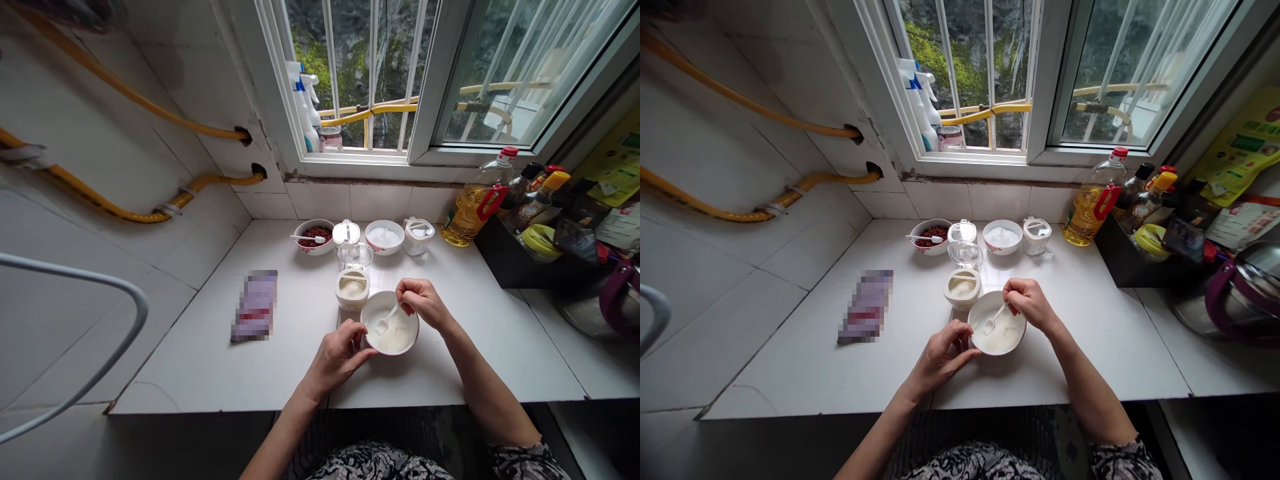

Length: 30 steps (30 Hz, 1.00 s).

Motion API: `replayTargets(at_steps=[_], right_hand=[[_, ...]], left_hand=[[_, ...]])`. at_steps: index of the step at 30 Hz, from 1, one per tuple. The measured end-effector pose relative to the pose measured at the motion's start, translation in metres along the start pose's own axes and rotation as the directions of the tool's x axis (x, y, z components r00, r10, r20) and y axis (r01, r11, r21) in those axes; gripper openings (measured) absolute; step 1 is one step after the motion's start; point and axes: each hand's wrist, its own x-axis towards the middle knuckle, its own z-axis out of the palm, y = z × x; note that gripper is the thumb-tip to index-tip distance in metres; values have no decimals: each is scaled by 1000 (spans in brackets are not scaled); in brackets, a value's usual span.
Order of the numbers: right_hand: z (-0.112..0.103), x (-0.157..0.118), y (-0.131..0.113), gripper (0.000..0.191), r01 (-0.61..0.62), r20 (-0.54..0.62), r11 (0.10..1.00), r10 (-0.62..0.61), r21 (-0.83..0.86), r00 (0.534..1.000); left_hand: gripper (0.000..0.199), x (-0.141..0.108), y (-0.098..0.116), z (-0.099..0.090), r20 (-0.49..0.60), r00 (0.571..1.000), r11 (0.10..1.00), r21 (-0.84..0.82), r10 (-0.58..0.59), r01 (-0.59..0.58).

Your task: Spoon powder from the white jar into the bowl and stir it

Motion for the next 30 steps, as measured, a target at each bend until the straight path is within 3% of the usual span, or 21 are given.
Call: replayTargets(at_steps=[3,7,10,13,16,19,21,23,26,28,30], right_hand=[[-1,4,2,9,-68,-36,991,73,112,997],[-4,7,3,8,-68,-55,976,81,206,995],[-2,6,1,7,3,-108,973,23,231,994],[5,3,1,7,155,-199,972,-120,175,973],[13,0,4,8,353,-224,931,-366,-98,903],[18,0,8,14,554,-25,680,-643,-481,766],[18,0,9,20,632,105,510,-724,-583,681],[17,-1,7,22,657,114,467,-758,-592,642],[8,-6,2,21,645,-34,568,-763,-511,645],[0,-9,0,19,606,-120,659,-715,-446,689],[-6,-10,-1,20,541,-94,723,-632,-430,769]], left_hand=[[21,0,0,0,-9,1000,1000,-1,8,-8],[22,0,0,0,-3,1000,1000,-16,-7,7],[23,1,-1,0,4,1000,1000,-21,-15,15],[24,0,-1,1,1,1000,1000,-19,-17,17],[24,0,-2,2,-2,1000,1000,-21,-20,20],[25,0,-3,3,0,1000,999,-28,-26,26],[25,-1,-4,3,1,1000,999,-31,-31,31],[25,-1,-4,3,0,1000,999,-31,-31,31],[25,0,-4,3,-4,1000,999,-28,-17,16],[25,0,-3,2,-5,1000,1000,-24,-10,10],[25,1,-2,1,-3,1000,1000,-14,-10,10]])
